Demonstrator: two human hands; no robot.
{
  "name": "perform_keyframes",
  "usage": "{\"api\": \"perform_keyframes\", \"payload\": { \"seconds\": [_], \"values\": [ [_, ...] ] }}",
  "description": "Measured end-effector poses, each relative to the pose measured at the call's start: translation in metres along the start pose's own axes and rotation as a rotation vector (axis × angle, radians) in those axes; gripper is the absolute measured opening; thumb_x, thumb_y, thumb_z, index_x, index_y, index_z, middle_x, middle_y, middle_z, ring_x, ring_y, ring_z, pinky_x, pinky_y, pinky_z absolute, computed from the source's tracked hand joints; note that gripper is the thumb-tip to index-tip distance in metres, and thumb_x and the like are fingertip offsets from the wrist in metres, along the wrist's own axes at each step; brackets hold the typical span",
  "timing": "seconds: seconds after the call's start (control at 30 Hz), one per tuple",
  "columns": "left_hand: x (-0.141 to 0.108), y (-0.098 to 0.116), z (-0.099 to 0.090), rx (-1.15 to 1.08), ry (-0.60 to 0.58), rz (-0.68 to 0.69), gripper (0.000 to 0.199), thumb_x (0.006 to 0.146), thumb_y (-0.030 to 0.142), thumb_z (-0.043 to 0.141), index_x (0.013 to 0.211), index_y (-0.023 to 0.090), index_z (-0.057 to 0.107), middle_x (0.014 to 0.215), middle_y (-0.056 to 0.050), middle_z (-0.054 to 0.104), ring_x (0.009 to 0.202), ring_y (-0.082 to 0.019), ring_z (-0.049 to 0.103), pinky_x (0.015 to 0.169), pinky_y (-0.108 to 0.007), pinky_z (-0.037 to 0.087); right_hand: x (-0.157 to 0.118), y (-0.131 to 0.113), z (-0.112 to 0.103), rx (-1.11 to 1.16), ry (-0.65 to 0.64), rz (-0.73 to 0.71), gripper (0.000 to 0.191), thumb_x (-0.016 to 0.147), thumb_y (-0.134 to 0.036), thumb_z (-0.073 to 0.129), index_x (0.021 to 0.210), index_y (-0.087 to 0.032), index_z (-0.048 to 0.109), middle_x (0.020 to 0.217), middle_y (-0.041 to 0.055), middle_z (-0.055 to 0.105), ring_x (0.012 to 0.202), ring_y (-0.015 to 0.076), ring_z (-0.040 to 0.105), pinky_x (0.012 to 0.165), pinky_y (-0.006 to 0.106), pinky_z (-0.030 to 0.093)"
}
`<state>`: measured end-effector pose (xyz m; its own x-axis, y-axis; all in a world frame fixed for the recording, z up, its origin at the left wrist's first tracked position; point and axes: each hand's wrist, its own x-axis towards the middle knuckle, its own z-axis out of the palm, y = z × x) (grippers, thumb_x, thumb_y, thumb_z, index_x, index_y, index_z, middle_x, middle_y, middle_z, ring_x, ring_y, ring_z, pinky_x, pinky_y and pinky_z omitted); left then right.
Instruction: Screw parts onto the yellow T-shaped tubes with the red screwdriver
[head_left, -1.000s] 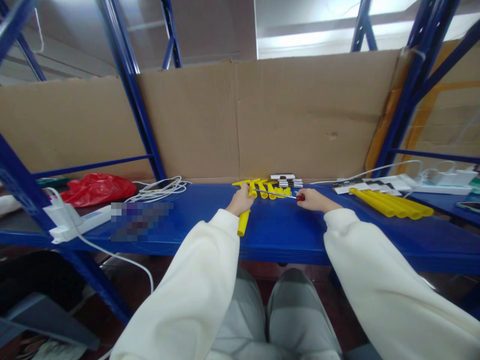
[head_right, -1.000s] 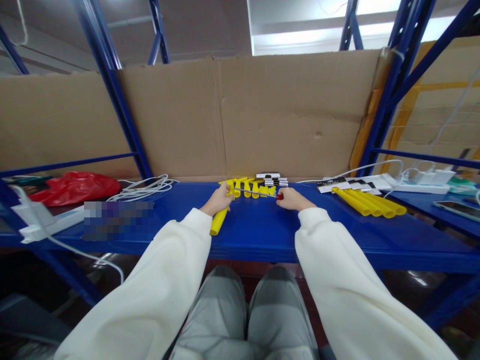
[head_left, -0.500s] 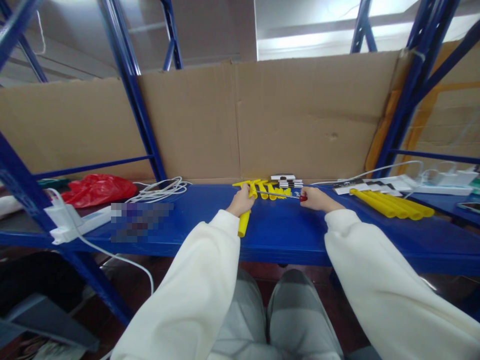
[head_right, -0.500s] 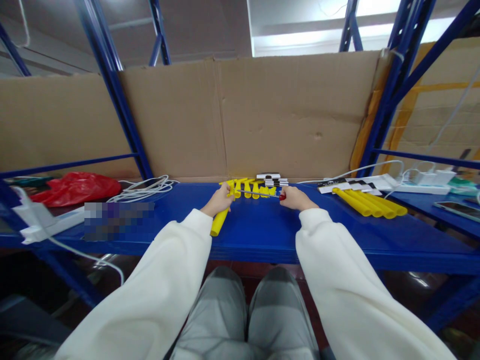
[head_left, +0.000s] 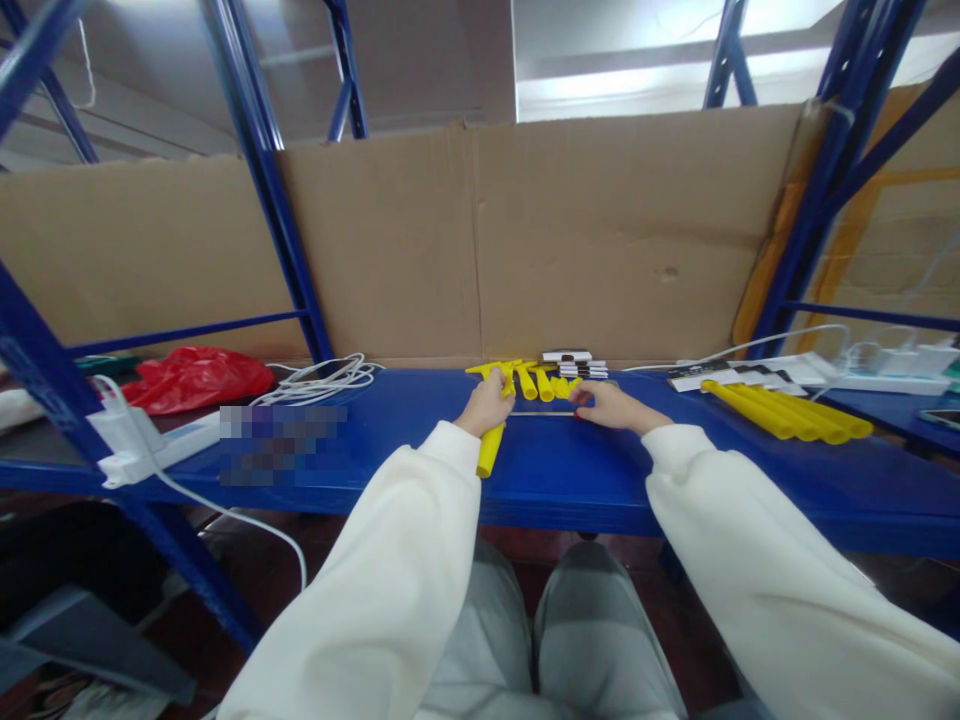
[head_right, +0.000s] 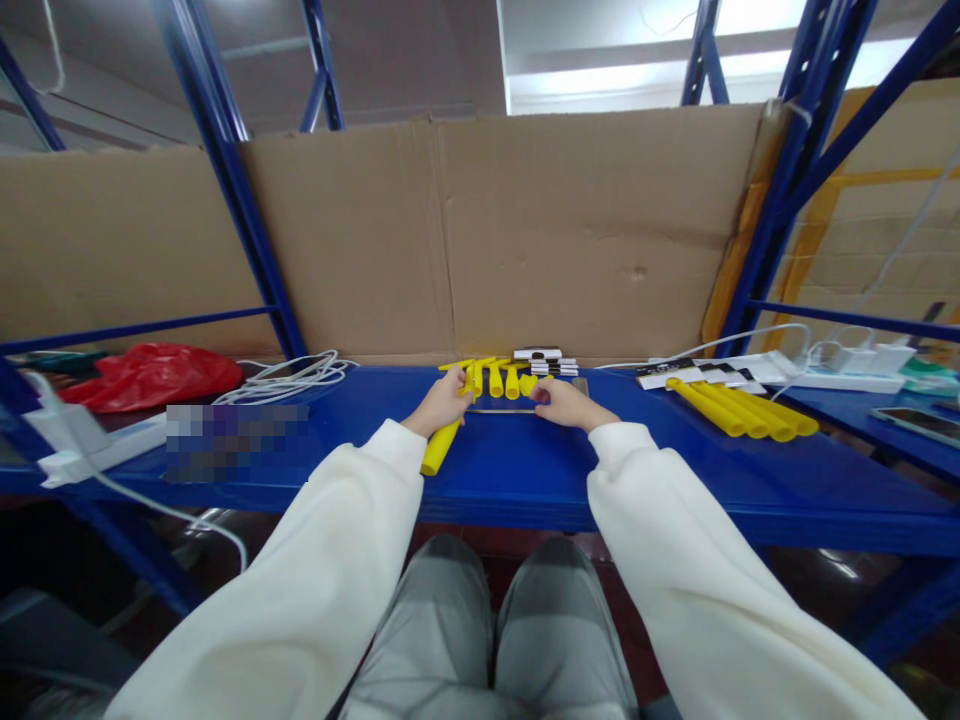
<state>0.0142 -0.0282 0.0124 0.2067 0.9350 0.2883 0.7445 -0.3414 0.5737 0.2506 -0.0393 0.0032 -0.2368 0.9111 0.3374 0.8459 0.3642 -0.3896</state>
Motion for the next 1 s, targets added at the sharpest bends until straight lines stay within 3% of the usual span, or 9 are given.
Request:
{"api": "perform_keyframes", "payload": {
  "seconds": [0.17,0.37,0.53,0.83,1.0],
  "values": [
    [0.001,-0.001,0.002,-0.049,0.020,0.020,0.018,0.091,0.016,0.054,0.107,0.019,0.047,0.098,-0.011,0.072,0.068,-0.021,0.072,0.072,-0.036,0.058,0.020,-0.022,0.018,0.071,0.170,-0.128,0.016,0.086,-0.015,0.060,0.098,-0.018,0.070,0.105,0.0102,0.075,0.099,0.0209,0.069,0.092,0.034,0.052],
    [0.003,-0.002,0.004,-0.050,0.031,0.079,0.015,0.092,0.016,0.054,0.104,0.020,0.046,0.099,-0.010,0.072,0.072,-0.020,0.072,0.072,-0.034,0.058,0.054,-0.047,0.039,0.263,0.215,-0.235,0.013,0.089,-0.025,0.056,0.088,-0.017,0.067,0.090,0.0078,0.073,0.084,0.0196,0.067,0.082,0.033,0.051],
    [0.004,-0.003,0.005,-0.039,0.042,0.086,0.014,0.092,0.016,0.053,0.103,0.021,0.046,0.092,-0.008,0.071,0.077,-0.022,0.073,0.073,-0.035,0.058,0.067,-0.046,0.048,0.368,0.225,-0.313,0.010,0.084,-0.027,0.058,0.077,-0.020,0.059,0.078,0.0025,0.067,0.075,0.0178,0.061,0.076,0.032,0.049],
    [0.004,-0.004,0.006,-0.099,0.007,0.106,0.016,0.090,0.016,0.055,0.103,0.020,0.046,0.091,-0.005,0.067,0.070,-0.019,0.070,0.070,-0.033,0.058,0.067,-0.038,0.049,0.403,0.189,-0.263,0.007,0.080,-0.022,0.055,0.075,-0.021,0.058,0.072,0.0010,0.064,0.073,0.0176,0.060,0.075,0.031,0.050],
    [0.005,-0.004,0.008,-0.160,-0.014,0.103,0.017,0.089,0.014,0.055,0.102,0.020,0.045,0.086,-0.001,0.064,0.050,-0.012,0.060,0.058,-0.029,0.056,0.063,-0.042,0.045,0.352,0.162,-0.233,0.011,0.082,-0.019,0.054,0.071,-0.020,0.057,0.071,0.0017,0.065,0.070,0.0172,0.060,0.073,0.030,0.048]
  ]
}}
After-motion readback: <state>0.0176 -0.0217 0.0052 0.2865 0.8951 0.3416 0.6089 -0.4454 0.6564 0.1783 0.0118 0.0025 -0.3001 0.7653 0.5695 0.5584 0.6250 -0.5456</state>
